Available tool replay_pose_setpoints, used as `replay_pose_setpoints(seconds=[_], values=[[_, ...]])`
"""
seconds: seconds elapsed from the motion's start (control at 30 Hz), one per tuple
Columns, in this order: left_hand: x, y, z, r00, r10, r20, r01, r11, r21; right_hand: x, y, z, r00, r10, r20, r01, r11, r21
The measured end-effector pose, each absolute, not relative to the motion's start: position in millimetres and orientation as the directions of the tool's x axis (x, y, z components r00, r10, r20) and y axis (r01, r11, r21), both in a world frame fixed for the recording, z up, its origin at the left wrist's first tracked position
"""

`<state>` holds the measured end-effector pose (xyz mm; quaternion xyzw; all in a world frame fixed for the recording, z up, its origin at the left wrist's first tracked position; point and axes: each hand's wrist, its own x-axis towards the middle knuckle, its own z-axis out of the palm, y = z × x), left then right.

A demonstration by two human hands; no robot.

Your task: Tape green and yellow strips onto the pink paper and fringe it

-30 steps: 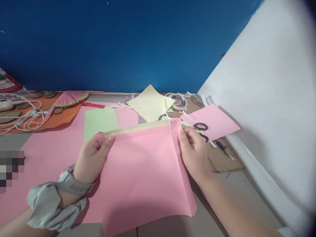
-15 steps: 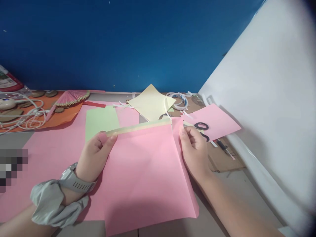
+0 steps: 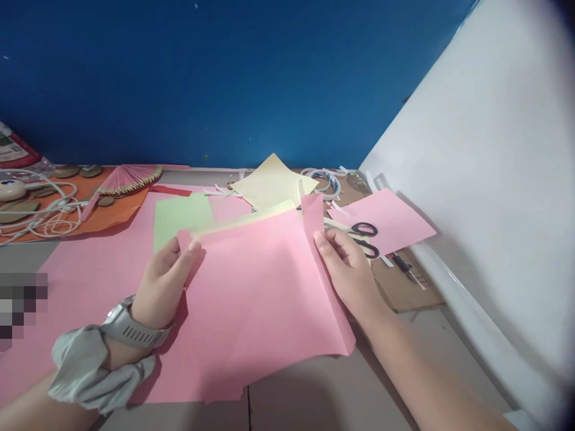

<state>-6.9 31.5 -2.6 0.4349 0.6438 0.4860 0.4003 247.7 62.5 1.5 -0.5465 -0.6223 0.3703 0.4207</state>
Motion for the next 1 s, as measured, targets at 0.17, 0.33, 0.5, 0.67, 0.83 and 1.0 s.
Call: replay_pose_setpoints(seconds=[0.17, 0.33, 0.5, 0.67, 0.83, 1.0], values=[[-11.5, 30.7, -5.4, -0.137, 0.986, -0.095, 0.267, 0.129, 0.955, 244.8, 60.0, 1.7, 0.012, 0.968, 0.252, 0.359, 0.231, -0.904], [-11.7, 29.3, -2.7, -0.247, 0.965, -0.085, 0.383, 0.178, 0.907, 242.8, 59.3, 1.5, 0.048, 0.965, 0.259, 0.333, 0.229, -0.915], [-7.6, 28.6, 1.6, -0.293, 0.956, -0.012, 0.414, 0.138, 0.900, 239.1, 57.0, -2.7, 0.109, 0.969, 0.222, 0.274, 0.186, -0.944], [-8.2, 28.2, -0.8, -0.277, 0.960, -0.037, 0.376, 0.144, 0.916, 235.4, 57.0, -9.0, 0.153, 0.971, 0.182, 0.191, 0.152, -0.970], [-9.1, 28.5, -4.1, -0.265, 0.964, -0.027, 0.355, 0.124, 0.927, 232.3, 55.9, -11.2, 0.197, 0.962, 0.189, 0.179, 0.155, -0.972], [-8.1, 29.8, 4.8, -0.298, 0.953, -0.056, 0.366, 0.168, 0.915, 232.6, 54.0, 0.6, 0.203, 0.977, 0.072, 0.116, 0.049, -0.992]])
